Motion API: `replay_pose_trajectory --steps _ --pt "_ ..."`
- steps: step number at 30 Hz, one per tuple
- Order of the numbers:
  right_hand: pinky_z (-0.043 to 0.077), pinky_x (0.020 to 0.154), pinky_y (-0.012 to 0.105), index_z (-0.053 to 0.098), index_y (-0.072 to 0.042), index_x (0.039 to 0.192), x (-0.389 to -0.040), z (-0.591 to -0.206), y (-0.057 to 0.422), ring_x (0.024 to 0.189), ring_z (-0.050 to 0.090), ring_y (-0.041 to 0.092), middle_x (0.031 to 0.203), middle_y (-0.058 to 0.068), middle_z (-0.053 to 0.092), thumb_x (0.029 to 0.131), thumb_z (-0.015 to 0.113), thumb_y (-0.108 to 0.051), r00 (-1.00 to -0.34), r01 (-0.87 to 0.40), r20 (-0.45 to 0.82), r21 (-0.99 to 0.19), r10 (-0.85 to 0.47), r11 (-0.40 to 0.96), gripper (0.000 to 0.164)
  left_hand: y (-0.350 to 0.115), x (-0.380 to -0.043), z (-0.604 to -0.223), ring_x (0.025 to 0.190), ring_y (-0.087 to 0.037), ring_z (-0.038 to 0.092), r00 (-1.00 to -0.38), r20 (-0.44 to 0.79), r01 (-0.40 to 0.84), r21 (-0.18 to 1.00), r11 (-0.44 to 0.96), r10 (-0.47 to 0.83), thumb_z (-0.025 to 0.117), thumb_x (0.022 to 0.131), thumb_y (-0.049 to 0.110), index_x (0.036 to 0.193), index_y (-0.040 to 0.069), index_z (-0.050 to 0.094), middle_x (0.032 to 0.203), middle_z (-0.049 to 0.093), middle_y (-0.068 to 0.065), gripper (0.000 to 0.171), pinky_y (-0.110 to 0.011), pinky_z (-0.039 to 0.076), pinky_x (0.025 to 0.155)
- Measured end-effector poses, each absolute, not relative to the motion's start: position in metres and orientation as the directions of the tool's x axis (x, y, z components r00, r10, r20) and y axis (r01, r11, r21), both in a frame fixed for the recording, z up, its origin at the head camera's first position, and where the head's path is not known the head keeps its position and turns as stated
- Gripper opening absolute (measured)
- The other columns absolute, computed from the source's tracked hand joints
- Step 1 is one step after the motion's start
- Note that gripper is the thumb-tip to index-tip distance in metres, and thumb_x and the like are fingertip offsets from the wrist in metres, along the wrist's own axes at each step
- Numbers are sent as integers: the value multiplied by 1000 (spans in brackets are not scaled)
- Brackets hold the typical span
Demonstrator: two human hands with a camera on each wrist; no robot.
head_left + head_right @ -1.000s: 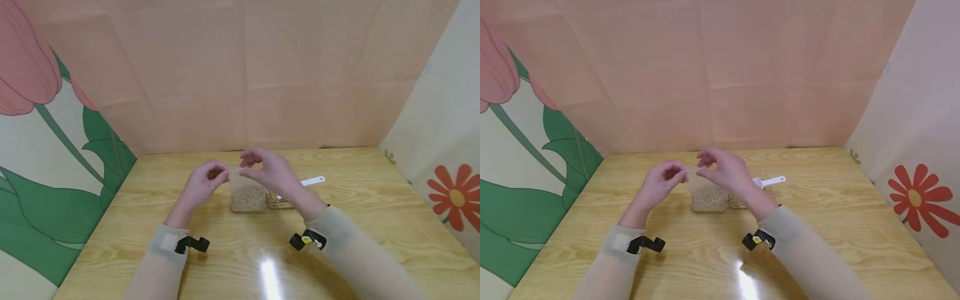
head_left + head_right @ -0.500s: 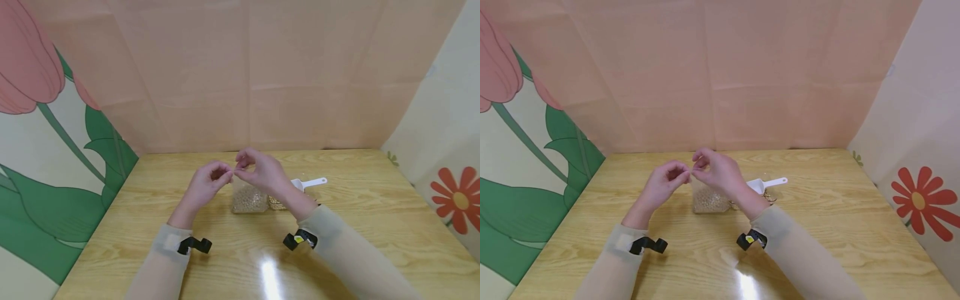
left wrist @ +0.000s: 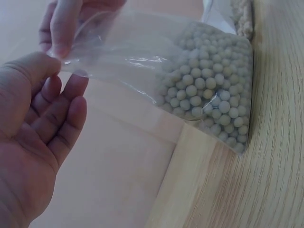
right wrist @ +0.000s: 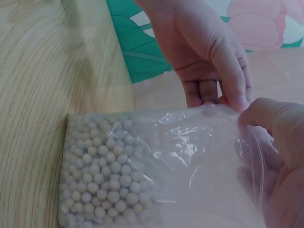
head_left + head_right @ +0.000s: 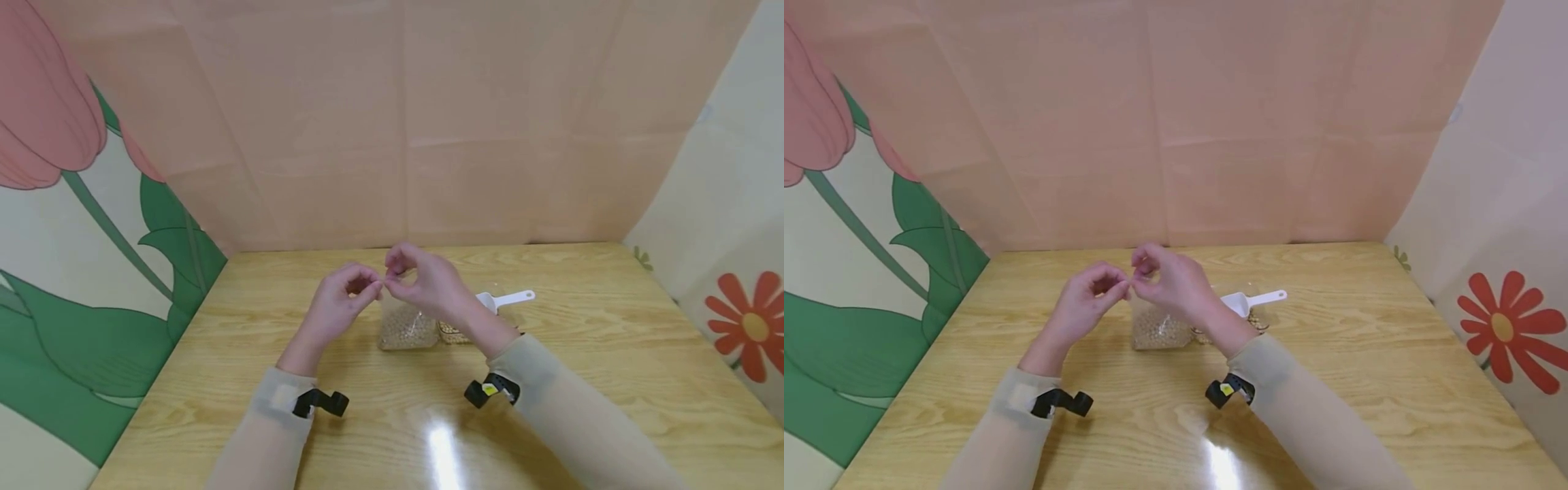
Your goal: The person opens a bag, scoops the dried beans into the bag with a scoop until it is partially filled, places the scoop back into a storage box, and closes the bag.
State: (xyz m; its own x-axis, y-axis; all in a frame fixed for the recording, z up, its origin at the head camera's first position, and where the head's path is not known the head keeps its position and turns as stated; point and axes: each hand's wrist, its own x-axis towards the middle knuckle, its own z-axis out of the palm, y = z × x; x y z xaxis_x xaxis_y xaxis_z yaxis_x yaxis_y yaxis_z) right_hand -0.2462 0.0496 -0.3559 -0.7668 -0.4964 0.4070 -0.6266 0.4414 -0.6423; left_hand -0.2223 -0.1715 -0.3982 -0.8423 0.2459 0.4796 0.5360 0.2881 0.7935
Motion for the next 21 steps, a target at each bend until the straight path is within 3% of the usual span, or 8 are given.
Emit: replay_pose_trajectory --steps 10,16,21 --pt "60 93 45 70 -11 118 -249 -356 66 104 72 17 106 -4 77 99 83 -10 -782 -603 381 -664 -494 442 23 -173 -221 -399 89 -21 73 -852 476 522 799 298 218 73 107 5 108 7 75 100 71 -2 3 -33 60 75" --pt "59 95 47 70 -12 118 -251 -359 76 105 72 17 107 -4 76 99 84 -12 -792 -584 366 -685 -489 434 23 -174 -222 -399 89 -21 73 -854 471 520 797 307 222 72 107 4 110 1 75 100 70 -3 4 -31 60 75" --pt "58 100 47 71 -11 119 -253 -361 85 107 72 18 108 -2 77 99 84 -11 -805 -567 364 -705 -468 427 24 -175 -222 -399 89 -20 73 -857 467 515 796 319 217 72 108 7 109 7 76 99 71 -2 4 -31 61 74"
